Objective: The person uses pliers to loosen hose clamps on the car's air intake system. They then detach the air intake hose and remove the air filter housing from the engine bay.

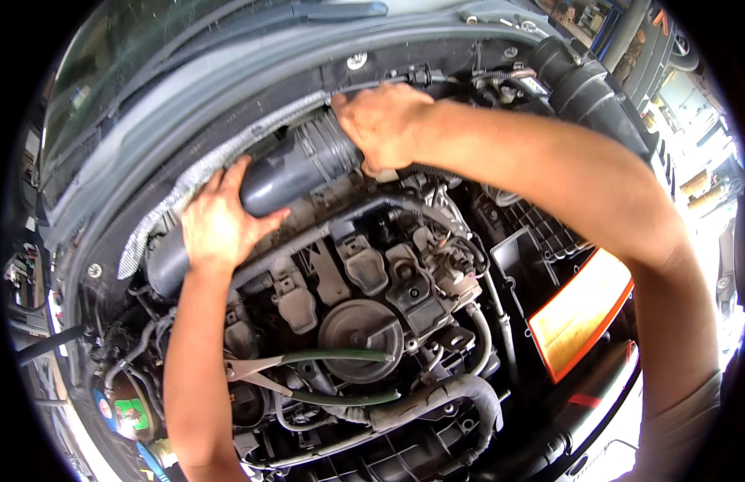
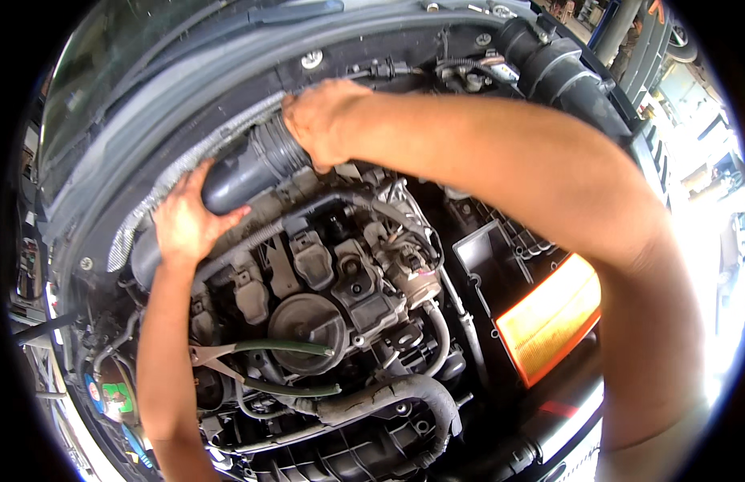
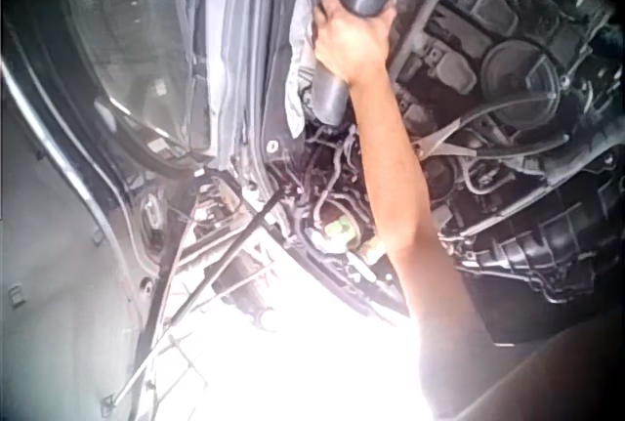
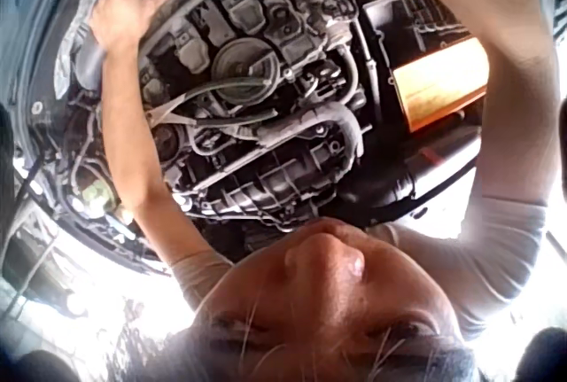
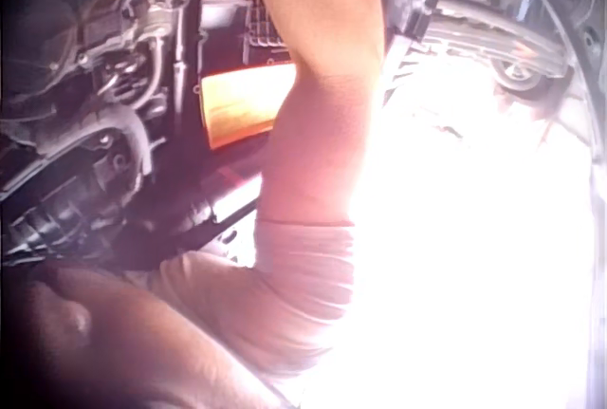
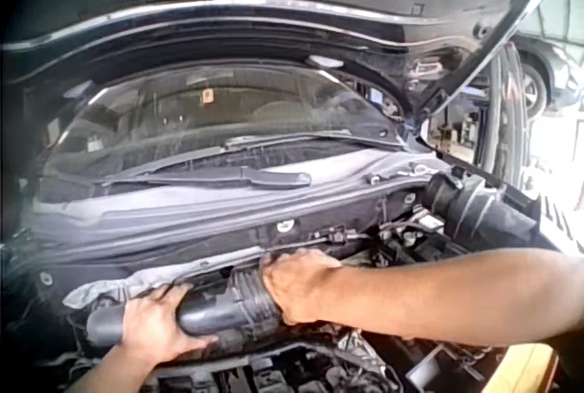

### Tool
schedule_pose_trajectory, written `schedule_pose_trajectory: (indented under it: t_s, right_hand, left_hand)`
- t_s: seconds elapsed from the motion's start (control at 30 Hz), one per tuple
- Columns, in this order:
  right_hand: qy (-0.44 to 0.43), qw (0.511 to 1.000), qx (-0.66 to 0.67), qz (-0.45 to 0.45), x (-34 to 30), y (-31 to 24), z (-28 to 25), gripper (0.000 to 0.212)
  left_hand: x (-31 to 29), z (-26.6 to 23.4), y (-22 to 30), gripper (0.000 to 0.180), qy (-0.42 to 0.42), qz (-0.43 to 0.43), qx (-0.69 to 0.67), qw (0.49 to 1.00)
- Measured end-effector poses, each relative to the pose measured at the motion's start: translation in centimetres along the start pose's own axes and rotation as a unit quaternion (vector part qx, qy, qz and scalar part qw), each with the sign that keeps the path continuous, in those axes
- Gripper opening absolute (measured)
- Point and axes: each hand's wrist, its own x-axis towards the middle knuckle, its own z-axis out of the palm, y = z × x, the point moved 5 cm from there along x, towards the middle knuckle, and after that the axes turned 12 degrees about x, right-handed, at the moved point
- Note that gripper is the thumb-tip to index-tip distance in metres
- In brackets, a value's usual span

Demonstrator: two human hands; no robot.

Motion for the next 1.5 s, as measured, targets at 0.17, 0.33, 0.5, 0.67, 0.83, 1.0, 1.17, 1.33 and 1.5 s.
schedule_pose_trajectory:
  t_s: [0.17,0.33,0.5,0.67,0.83,1.0,1.17,1.33,1.5]
  right_hand:
    - [0.05,0.989,-0.062,-0.126,1.5,-0.2,0.2,0.073]
    - [0.038,0.995,-0.052,-0.07,1.3,-0.9,0.1,0.056]
    - [0.042,0.996,-0.071,-0.047,0.8,-1.9,0.0,0.058]
    - [0.077,0.993,-0.082,-0.035,0.6,-1.5,0.7,0.068]
    - [0.08,0.994,-0.052,-0.047,1.3,-0.7,0.5,0.09]
    - [-0.013,0.97,0.237,-0.058,1.9,4.0,-0.1,0.089]
    - [-0.071,0.973,0.202,-0.083,2.8,3.9,0.2,0.105]
    - [-0.026,0.986,0.146,-0.082,2.2,3.7,0.5,0.111]
    - [0.015,0.989,0.12,-0.084,1.4,3.5,0.5,0.106]
  left_hand:
    - [0.0,1.0,-0.1,0.092,0.005,-0.001,-0.01,1.0]
    - [-0.1,0.4,0.1,0.089,0.037,0.008,0.005,0.999]
    - [-0.3,1.1,-0.3,0.092,0.032,0.003,0.022,0.999]
    - [-0.2,1.5,-0.4,0.095,0.053,0.026,0.02,0.998]
    - [-0.3,0.7,-0.3,0.093,0.026,0.019,0.024,0.999]
    - [-0.1,0.1,0.0,0.09,0.021,0.017,0.014,1.0]
    - [-0.2,0.0,0.0,0.087,0.047,0.03,-0.004,0.998]
    - [-0.3,0.5,0.0,0.09,0.041,0.028,0.003,0.999]
    - [-0.4,0.4,0.2,0.091,0.042,0.023,0.021,0.999]
